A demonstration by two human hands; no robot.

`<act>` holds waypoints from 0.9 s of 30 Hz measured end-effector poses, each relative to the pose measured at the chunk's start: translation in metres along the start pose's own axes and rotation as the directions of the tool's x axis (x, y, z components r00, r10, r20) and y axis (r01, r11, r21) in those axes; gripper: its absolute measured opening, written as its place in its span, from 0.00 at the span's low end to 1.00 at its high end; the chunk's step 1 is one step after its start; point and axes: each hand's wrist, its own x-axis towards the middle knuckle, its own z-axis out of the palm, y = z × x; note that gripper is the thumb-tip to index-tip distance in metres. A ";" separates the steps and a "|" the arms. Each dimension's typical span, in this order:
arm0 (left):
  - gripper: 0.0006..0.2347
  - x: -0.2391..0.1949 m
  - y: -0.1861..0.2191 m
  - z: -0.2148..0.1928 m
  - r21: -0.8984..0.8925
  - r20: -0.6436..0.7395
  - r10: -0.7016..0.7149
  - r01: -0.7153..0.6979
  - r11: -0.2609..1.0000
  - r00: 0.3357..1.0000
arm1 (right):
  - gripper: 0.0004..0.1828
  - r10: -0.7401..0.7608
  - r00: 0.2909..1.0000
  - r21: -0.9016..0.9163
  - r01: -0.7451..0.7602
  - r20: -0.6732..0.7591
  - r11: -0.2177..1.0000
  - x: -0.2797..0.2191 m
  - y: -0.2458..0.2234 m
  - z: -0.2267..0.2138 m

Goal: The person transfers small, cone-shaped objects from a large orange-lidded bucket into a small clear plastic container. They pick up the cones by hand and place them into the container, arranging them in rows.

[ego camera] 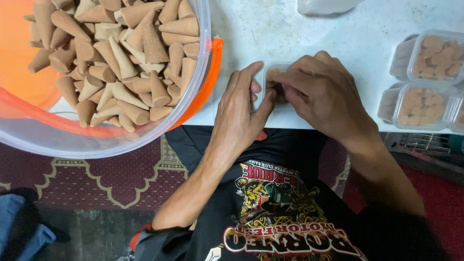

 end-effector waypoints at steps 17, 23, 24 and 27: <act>0.21 -0.022 0.088 -0.055 -0.092 0.114 0.108 -0.097 0.991 0.988 | 0.07 -0.005 0.970 0.264 0.071 -0.243 0.962 -0.001 -0.022 -0.052; 0.22 -0.036 0.143 -0.109 -0.160 0.221 0.148 -0.114 0.981 0.964 | 0.07 -0.092 0.946 0.213 0.164 -0.310 0.963 0.008 -0.041 -0.077; 0.22 -0.037 0.147 -0.116 -0.141 0.193 0.200 -0.175 0.975 0.961 | 0.07 -0.111 0.940 0.190 0.179 -0.324 0.965 0.012 -0.045 -0.081; 0.23 -0.039 0.150 -0.136 0.038 0.078 0.237 -0.240 0.970 0.968 | 0.03 -0.218 0.921 0.185 0.287 -0.324 0.940 0.033 -0.058 -0.089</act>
